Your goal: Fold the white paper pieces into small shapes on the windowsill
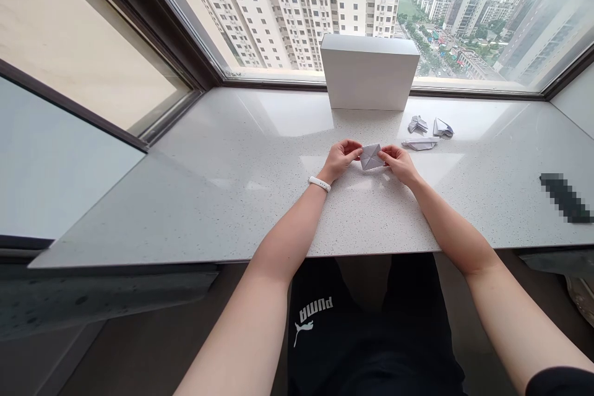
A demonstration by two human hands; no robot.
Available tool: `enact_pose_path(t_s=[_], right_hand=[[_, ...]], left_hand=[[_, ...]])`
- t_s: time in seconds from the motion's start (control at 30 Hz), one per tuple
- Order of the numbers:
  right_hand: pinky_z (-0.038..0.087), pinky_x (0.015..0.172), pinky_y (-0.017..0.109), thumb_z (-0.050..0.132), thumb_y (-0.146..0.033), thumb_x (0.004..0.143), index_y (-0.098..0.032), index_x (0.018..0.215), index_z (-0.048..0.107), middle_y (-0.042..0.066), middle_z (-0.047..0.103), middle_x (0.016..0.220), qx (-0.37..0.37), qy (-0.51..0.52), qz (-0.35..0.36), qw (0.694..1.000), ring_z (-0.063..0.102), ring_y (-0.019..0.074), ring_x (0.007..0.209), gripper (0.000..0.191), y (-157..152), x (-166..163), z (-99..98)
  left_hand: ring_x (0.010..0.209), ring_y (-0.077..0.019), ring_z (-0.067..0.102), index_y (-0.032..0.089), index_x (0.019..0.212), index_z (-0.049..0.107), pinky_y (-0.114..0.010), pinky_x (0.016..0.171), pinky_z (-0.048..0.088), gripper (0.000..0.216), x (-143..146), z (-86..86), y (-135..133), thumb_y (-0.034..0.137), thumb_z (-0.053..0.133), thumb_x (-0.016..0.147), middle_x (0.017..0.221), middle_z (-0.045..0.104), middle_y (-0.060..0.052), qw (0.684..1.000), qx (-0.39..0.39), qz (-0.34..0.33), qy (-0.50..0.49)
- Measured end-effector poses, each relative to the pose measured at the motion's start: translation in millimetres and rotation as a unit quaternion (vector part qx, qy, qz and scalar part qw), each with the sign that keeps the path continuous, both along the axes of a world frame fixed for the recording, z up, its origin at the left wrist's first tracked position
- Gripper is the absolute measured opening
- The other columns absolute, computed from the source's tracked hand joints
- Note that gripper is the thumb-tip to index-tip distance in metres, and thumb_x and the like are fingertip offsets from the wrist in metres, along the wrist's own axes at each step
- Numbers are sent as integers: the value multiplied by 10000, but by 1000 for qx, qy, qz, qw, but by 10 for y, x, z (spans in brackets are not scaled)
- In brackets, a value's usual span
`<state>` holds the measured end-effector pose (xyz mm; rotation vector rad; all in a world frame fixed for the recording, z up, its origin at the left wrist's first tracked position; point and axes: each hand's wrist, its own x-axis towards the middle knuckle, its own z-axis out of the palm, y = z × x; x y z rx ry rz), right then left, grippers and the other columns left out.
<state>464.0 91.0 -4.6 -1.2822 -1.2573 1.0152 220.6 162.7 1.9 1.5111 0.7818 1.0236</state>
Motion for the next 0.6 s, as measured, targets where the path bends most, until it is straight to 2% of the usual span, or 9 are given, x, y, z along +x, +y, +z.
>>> enact_pose_path(t_s=[0.17,0.37,0.5,0.6], right_hand=[[621,867,397,1065,-838,732,-296,1156,726,21,848,1006,29,54,2,998,766,245,946,767,-3,30,29],[578,842,374,1049,-775,772,-287,1045,685,5,806,964,37,26,-15,999,715,211,896,668,-25,54,33],[586,806,361,1023,-742,837,-286,1066,684,4,797,937,46,14,-24,999,723,214,895,613,9,138,63],[641,824,359,1030,-689,882,-290,1079,677,22,824,987,62,18,-52,997,789,238,972,568,12,487,203]], left_hand=[[1036,-278,865,187,1075,808,-467,963,739,573,-2,6,-1,615,1106,837,1133,916,-132,1000,-2,-11,-7],[1042,-290,879,186,1069,792,-454,950,738,687,-7,8,0,736,1111,808,1135,916,-150,1000,-4,-21,7],[996,-273,889,184,1126,779,-432,912,751,666,-23,5,-10,744,1057,897,1150,913,-156,999,-6,-30,22],[998,-265,893,181,1171,766,-434,914,765,596,-38,9,-22,701,996,992,1170,909,-161,999,-4,-31,31]])
